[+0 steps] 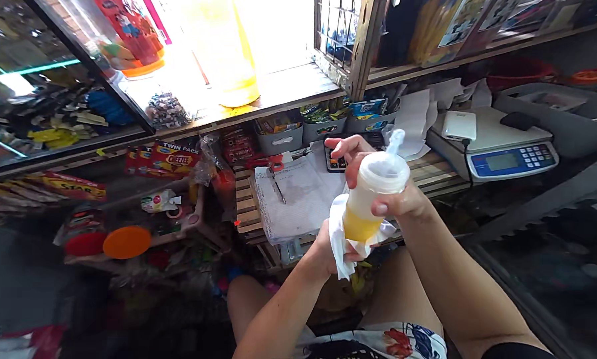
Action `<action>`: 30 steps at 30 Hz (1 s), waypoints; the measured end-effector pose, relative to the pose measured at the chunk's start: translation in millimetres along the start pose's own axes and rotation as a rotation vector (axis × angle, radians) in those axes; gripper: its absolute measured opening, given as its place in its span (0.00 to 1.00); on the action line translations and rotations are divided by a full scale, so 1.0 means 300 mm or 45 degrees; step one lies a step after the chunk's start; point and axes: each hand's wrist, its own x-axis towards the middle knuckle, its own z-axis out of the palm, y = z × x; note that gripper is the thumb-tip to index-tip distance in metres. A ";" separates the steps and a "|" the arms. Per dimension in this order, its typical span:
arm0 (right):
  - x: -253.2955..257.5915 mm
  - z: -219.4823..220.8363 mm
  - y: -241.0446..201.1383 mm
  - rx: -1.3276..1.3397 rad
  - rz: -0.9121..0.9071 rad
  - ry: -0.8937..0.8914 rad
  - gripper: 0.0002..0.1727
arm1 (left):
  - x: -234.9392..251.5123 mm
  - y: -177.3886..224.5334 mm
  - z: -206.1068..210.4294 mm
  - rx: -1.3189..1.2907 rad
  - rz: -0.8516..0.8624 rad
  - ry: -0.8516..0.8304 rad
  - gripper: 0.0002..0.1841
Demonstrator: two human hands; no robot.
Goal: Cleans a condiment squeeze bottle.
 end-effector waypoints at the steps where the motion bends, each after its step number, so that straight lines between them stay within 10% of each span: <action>1: -0.007 -0.002 0.003 0.040 -0.002 -0.026 0.25 | -0.008 -0.001 0.013 0.015 0.034 0.083 0.32; 6: -0.118 0.114 0.021 -0.314 0.329 0.450 0.49 | -0.023 0.010 0.028 -0.101 0.218 0.163 0.31; 10: -0.180 0.177 0.061 -0.359 0.428 0.758 0.36 | -0.008 0.020 0.003 0.493 0.519 0.399 0.12; 16: -0.206 0.160 0.064 -0.289 0.345 0.820 0.33 | -0.021 0.110 -0.018 0.757 1.031 0.686 0.21; 20: -0.221 0.163 0.081 -0.289 0.460 0.790 0.35 | -0.047 0.204 0.023 0.801 1.124 0.364 0.25; 26: -0.227 0.183 0.079 0.028 0.705 0.516 0.31 | -0.007 0.317 0.048 1.066 0.689 -0.374 0.13; 30: -0.238 0.189 0.075 0.234 0.672 0.387 0.29 | 0.014 0.328 0.041 0.993 0.673 -0.429 0.13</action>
